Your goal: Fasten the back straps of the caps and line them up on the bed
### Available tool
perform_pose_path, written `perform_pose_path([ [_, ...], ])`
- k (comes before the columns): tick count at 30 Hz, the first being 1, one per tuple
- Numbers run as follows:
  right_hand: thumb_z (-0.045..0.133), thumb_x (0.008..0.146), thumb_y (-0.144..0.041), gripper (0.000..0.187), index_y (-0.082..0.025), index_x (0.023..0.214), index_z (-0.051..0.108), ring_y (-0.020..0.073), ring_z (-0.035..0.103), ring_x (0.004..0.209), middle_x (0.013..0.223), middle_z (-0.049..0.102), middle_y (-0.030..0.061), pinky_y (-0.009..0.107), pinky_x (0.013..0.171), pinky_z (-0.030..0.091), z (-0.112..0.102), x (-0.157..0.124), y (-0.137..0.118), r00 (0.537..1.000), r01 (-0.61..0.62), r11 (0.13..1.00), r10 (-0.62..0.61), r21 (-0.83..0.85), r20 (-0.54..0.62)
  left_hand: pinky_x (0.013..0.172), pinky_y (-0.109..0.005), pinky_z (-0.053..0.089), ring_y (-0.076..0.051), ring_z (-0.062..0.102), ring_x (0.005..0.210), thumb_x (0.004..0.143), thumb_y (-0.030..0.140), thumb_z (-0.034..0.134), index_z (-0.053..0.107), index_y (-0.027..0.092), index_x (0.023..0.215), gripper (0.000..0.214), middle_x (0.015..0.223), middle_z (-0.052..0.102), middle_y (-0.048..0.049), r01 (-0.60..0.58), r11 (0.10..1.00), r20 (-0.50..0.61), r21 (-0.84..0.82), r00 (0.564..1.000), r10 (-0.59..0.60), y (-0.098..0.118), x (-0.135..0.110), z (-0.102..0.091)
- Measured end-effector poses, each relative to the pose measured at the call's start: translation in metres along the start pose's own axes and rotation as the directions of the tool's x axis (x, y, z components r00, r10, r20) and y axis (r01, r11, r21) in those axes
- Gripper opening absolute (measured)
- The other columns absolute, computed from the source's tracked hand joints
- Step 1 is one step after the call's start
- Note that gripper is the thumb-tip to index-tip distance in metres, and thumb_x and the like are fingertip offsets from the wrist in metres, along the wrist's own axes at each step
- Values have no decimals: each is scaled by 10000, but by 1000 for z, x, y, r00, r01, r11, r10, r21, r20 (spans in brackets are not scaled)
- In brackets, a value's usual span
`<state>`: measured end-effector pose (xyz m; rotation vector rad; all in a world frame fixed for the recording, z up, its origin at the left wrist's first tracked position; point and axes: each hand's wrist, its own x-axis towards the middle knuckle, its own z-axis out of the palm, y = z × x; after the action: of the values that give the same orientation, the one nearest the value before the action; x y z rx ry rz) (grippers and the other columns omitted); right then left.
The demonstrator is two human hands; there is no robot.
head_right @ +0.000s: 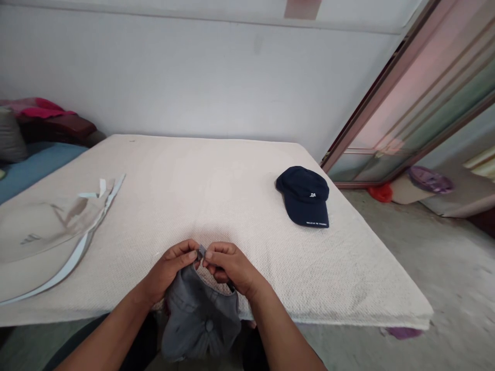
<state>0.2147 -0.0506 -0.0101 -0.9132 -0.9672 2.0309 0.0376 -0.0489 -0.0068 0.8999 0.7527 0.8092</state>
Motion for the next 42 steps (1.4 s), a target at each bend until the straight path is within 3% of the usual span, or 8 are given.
perform_pose_path([
  [6,622,793,-308,182,-171,717,529,23,196,374,496,407,-79,189,369,74,0,1,-1,1000,-8,1000,8,3,28,614,-185,375,-75,499,629,820,243,611,628,160,801,86,701,567,22,-21,999,-33,44,999,23,2,1,-1],
  [11,592,819,-431,297,-184,696,483,30,170,371,473,362,-93,198,370,85,1,1,0,1000,17,1000,-17,-18,20,567,-176,350,-66,477,585,805,264,637,623,171,834,98,681,559,31,12,1000,-47,4,999,-12,0,0,-2],
  [30,626,780,-344,227,-175,678,511,29,191,357,445,379,-92,193,366,90,4,0,-1,999,-35,999,35,14,27,619,-199,380,-97,502,644,803,289,630,636,163,777,129,704,585,0,16,999,-44,27,999,-15,1,-1,0],
  [42,663,746,-345,256,-170,638,511,23,218,353,452,392,-93,188,363,126,3,6,4,996,45,999,-44,4,-78,508,-173,293,-61,394,542,811,308,618,599,161,778,152,661,503,31,37,995,-68,89,997,-31,1,0,0],
])
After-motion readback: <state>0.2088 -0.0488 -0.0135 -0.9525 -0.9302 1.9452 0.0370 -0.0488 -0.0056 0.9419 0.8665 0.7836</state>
